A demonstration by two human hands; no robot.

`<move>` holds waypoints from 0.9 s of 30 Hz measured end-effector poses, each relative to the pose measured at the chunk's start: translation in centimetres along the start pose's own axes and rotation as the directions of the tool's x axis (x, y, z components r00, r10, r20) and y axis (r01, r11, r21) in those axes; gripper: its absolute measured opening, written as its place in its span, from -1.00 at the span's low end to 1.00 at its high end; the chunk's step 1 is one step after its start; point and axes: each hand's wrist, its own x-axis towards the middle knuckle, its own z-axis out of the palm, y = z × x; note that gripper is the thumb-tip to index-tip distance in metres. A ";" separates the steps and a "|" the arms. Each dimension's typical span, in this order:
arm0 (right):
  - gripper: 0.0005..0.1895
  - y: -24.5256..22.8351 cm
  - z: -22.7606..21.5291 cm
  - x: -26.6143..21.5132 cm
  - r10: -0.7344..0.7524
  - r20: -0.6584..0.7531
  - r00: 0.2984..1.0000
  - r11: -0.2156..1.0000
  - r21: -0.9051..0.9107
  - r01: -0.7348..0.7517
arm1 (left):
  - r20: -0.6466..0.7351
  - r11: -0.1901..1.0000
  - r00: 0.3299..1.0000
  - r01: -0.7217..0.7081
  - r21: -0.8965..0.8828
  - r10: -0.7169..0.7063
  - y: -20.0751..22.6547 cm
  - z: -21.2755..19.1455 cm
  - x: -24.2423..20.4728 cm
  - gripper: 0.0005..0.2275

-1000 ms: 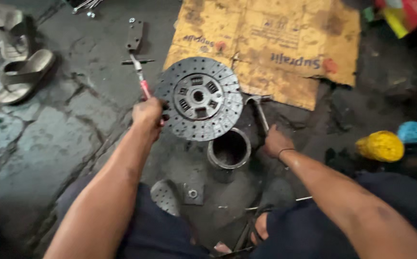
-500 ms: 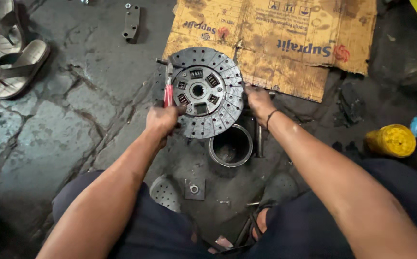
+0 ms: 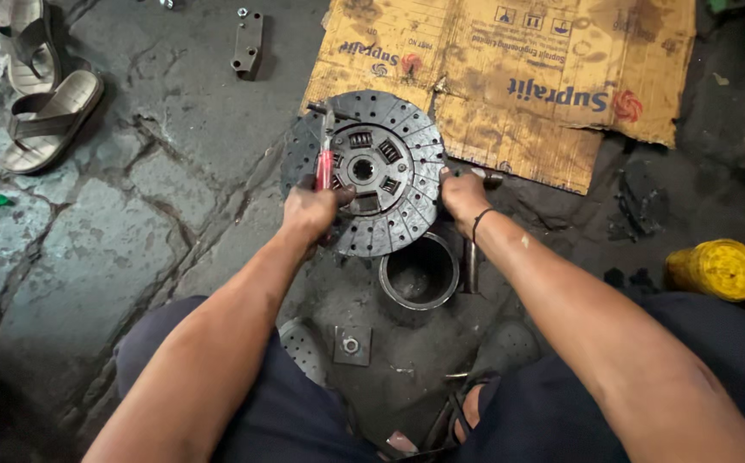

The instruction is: The person uses a hammer and pliers to adjust and repair a clutch plate on the floor of a workshop, eventually assembling and holding up the components.

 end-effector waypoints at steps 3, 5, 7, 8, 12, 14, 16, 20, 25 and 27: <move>-0.49 -0.9 -0.1 -0.4 0.057 -0.062 0.996 0.990 -0.123 -0.064 | 0.027 0.998 0.998 -0.050 0.040 0.048 -0.1 -0.2 0.2 -0.51; -0.47 -0.6 -0.1 -0.1 0.076 -0.070 0.995 0.981 -0.174 -0.087 | 0.011 0.996 0.996 -0.088 -0.021 0.088 0.3 -0.5 -0.4 -0.50; -0.43 0.2 -0.2 0.3 0.056 -0.052 0.997 0.977 -0.204 -0.065 | 0.031 0.999 1.000 -0.005 -0.054 0.006 0.8 -0.8 -1.2 -0.49; -0.43 0.7 -0.1 0.7 0.049 -0.049 0.998 0.977 -0.204 -0.058 | 0.058 0.993 0.996 0.079 -0.083 -0.074 0.8 -1.0 -1.5 -0.49; -0.49 1.2 0.3 1.6 0.045 -0.006 0.999 0.999 -0.018 -0.045 | 0.079 0.997 0.994 0.070 0.041 -0.073 -0.4 -0.7 0.0 -0.49; -0.48 0.3 -0.1 0.4 0.039 0.016 0.999 0.994 0.102 -0.041 | 0.033 0.995 0.999 0.012 0.098 -0.015 -2.2 0.3 1.2 -0.40; -0.49 -2.5 -1.1 -1.2 -0.088 -0.184 0.979 0.957 -0.289 0.031 | 0.002 0.989 0.998 -0.059 0.133 0.059 -3.0 1.4 2.6 -0.38; -0.38 -11.4 -2.6 -7.1 -0.568 -0.196 0.799 0.758 -0.503 0.416 | -0.029 0.982 0.993 -0.105 0.158 0.111 -3.7 1.7 2.6 -0.47; -0.46 -22.6 -6.1 -16.8 -0.764 0.084 0.640 0.555 -0.421 0.718 | -0.015 0.986 0.995 -0.094 0.134 0.097 0.2 0.2 -1.3 -0.47; -0.48 -24.9 -7.3 -20.3 -0.802 0.190 0.566 0.472 -0.380 0.796 | 0.000 0.994 0.998 -0.060 0.088 0.060 2.0 -0.9 -4.0 -0.42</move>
